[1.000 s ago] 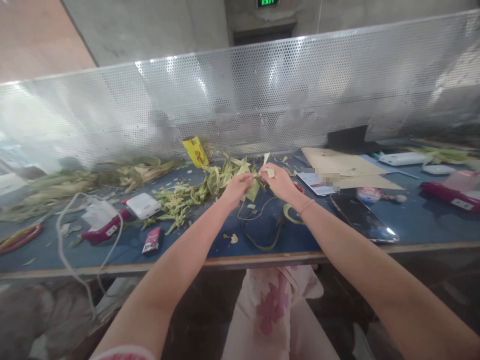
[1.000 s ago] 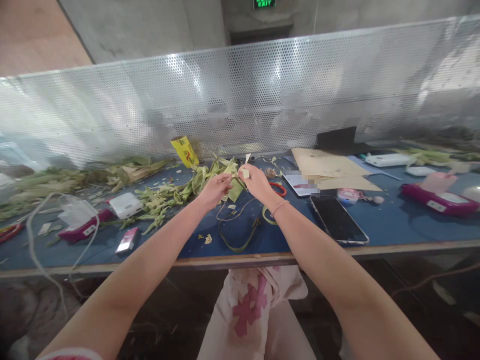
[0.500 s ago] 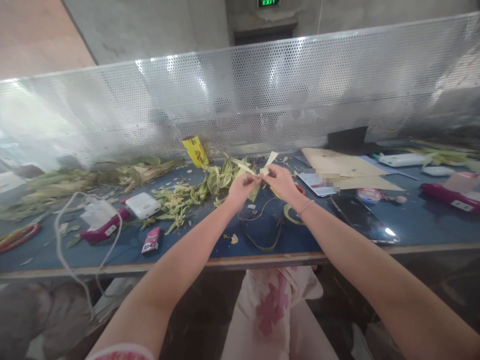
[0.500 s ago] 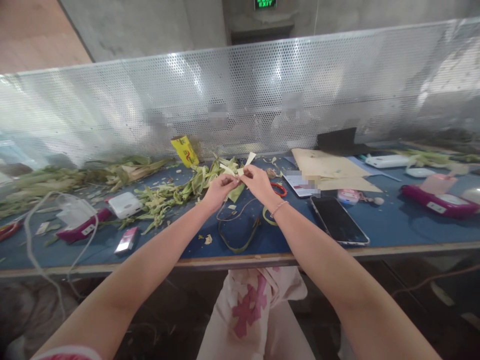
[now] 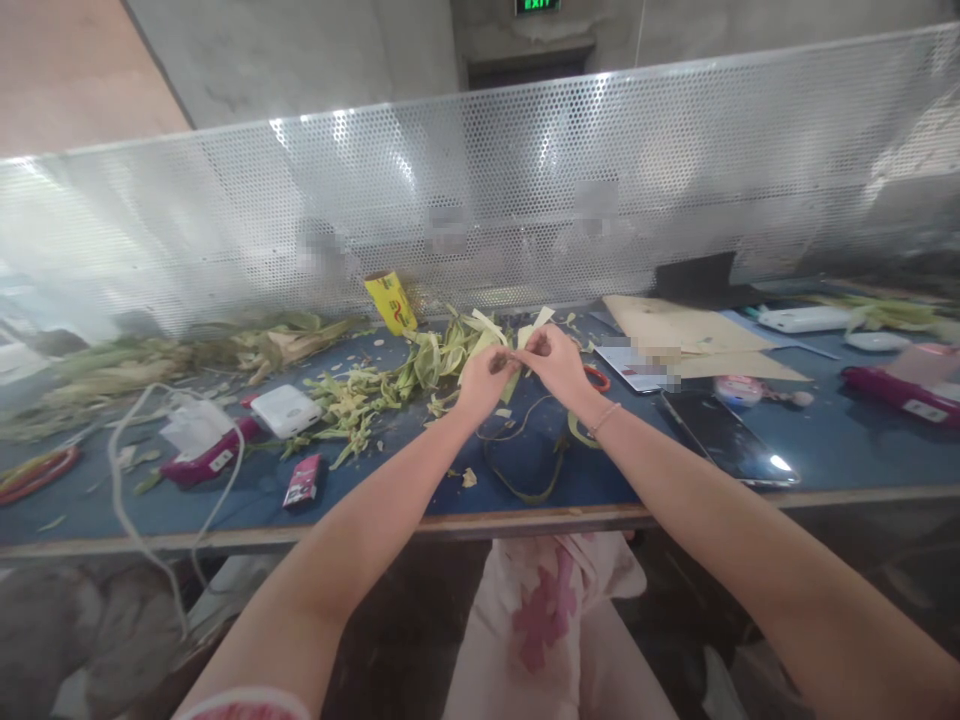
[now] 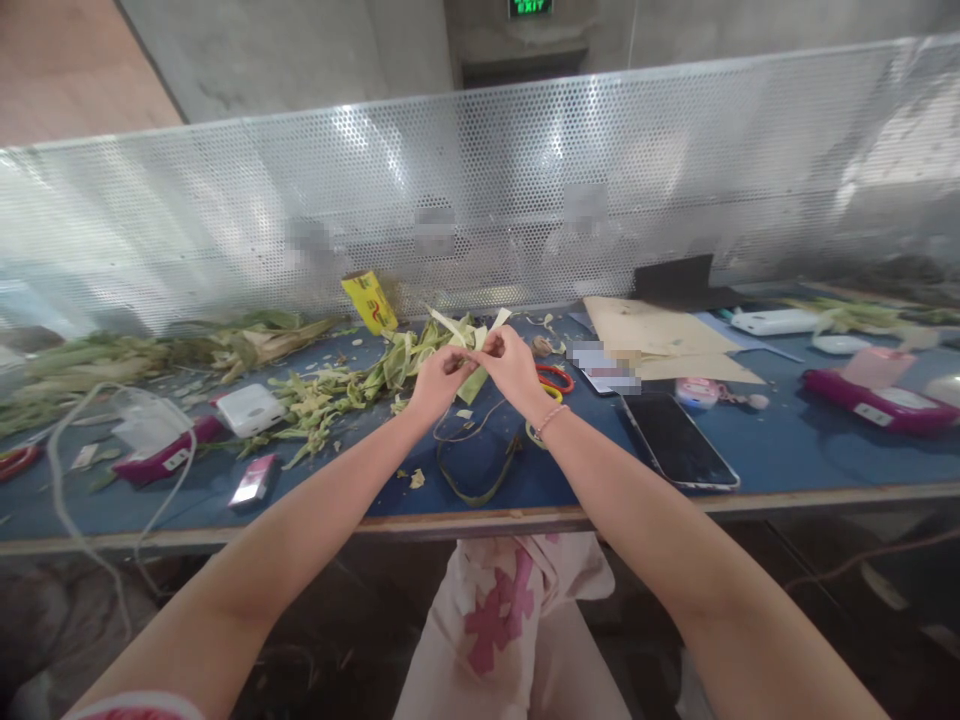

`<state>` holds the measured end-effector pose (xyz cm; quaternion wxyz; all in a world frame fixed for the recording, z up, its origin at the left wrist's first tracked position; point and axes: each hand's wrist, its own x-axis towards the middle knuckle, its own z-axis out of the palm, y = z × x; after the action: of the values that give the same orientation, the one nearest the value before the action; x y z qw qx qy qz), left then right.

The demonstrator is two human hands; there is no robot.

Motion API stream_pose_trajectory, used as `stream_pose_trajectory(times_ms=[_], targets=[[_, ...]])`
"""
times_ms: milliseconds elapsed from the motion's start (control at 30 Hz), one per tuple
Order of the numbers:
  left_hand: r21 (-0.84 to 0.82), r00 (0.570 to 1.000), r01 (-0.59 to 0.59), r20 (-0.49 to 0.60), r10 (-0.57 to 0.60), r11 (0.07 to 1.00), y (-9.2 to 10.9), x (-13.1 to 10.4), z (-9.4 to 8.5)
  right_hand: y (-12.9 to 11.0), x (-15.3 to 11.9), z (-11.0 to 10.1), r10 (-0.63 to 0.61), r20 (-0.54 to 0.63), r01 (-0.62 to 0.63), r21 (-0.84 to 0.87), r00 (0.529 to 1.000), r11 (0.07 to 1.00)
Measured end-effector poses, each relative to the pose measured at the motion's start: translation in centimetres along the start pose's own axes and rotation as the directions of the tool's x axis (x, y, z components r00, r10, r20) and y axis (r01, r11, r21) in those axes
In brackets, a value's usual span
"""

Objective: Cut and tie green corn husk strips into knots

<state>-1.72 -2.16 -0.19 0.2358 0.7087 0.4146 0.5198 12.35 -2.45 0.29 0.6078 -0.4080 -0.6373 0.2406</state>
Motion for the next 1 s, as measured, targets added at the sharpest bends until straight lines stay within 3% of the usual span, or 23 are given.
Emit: stream_pose_trajectory(times_ms=[167,267,533,700,867,1000], targets=[[-0.013,0.999,0.02,-0.029,-0.02,1.0,0.2,0.1,-0.1,0.5,0.2,0.6,0.074,-0.031,-0.068,0.157,0.997,0.985],[-0.049,0.999,0.034,-0.025,-0.035,0.998,0.2,0.1,-0.2,1.0,0.4,0.7,0.103,0.013,-0.103,0.257,0.995,0.961],[-0.224,0.99,0.127,-0.03,-0.137,0.966,-0.9,0.4,0.2,0.2,0.2,0.1,-0.061,0.06,0.064,-0.041,0.996,0.997],[-0.343,0.983,0.149,-0.048,-0.175,0.928,-0.2,0.1,0.3,0.0,0.0,-0.3,-0.295,0.156,0.321,-0.178,0.943,0.93],[-0.211,0.998,0.051,-0.013,-0.055,0.976,0.2,0.0,0.1,0.1,-0.1,-0.5,-0.384,0.224,0.431,-0.225,0.896,0.874],[-0.112,0.996,0.09,0.02,-0.088,0.99,-0.1,0.2,0.0,0.5,0.0,-0.4,-0.343,0.253,0.405,-0.257,0.905,0.878]])
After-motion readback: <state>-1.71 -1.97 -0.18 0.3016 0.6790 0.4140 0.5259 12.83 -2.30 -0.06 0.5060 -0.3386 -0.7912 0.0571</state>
